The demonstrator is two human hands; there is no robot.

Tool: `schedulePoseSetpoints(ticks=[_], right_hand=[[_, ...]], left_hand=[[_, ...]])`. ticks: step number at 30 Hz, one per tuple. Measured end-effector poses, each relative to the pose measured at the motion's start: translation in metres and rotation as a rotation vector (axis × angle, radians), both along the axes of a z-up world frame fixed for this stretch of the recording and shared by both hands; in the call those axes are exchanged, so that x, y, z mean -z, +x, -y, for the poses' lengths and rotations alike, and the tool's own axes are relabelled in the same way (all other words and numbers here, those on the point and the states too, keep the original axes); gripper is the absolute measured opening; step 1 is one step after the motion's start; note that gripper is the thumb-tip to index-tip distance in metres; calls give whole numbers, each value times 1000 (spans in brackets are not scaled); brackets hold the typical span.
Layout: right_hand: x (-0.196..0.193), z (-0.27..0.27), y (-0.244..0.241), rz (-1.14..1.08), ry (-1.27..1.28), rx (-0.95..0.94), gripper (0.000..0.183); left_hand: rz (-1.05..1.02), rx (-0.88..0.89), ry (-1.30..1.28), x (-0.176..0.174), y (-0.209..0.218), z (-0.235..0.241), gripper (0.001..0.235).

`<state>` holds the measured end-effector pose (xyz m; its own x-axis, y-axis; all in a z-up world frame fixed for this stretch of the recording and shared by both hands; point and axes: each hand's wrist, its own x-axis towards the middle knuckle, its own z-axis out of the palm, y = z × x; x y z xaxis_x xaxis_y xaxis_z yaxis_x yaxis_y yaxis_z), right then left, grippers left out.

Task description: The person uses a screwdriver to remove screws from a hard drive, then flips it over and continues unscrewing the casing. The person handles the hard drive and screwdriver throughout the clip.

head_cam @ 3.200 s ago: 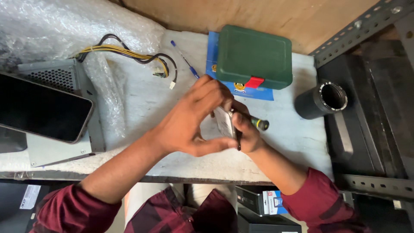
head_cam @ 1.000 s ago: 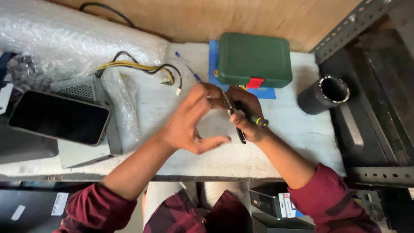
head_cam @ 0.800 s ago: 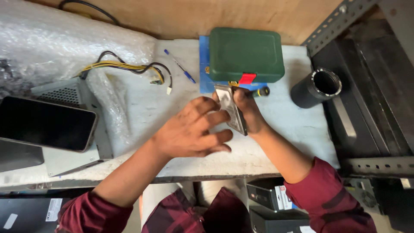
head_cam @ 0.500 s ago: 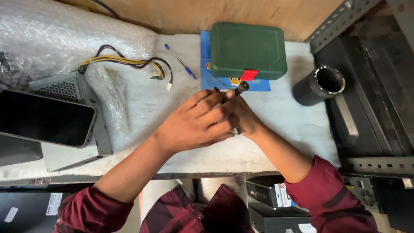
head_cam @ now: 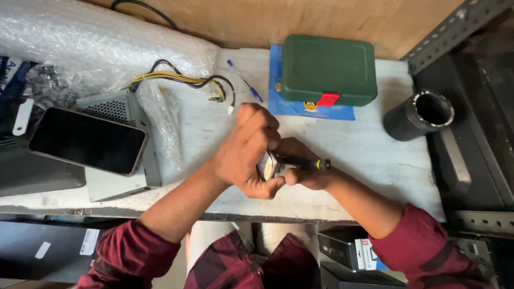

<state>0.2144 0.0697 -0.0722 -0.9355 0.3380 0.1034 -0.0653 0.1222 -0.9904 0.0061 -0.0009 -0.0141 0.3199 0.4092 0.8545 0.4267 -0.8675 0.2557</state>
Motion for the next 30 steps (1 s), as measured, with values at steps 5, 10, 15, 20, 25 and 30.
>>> schedulePoseSetpoints(ticks=[5,10,15,20,25,30], right_hand=[[-6,-1,0,-12,-9,-35,81],[-7,0,-2,63,-115,-35,79],[-4,-1,2,129,-142,33,65],[7,-1,7,16,-31,71,59],[23,-9,11,-22,38,37,70],[25,-7,7,-70,-307,122,88]], left_hand=[[-15,88,-6,7,2,-4,46],[-9,109,-29,11,2,-6,43],[8,97,-77,13,5,-4,35],[-40,93,-38,13,7,-3,26],[-64,112,-63,9,8,-7,42],[-107,133,-111,-4,4,-5,74]])
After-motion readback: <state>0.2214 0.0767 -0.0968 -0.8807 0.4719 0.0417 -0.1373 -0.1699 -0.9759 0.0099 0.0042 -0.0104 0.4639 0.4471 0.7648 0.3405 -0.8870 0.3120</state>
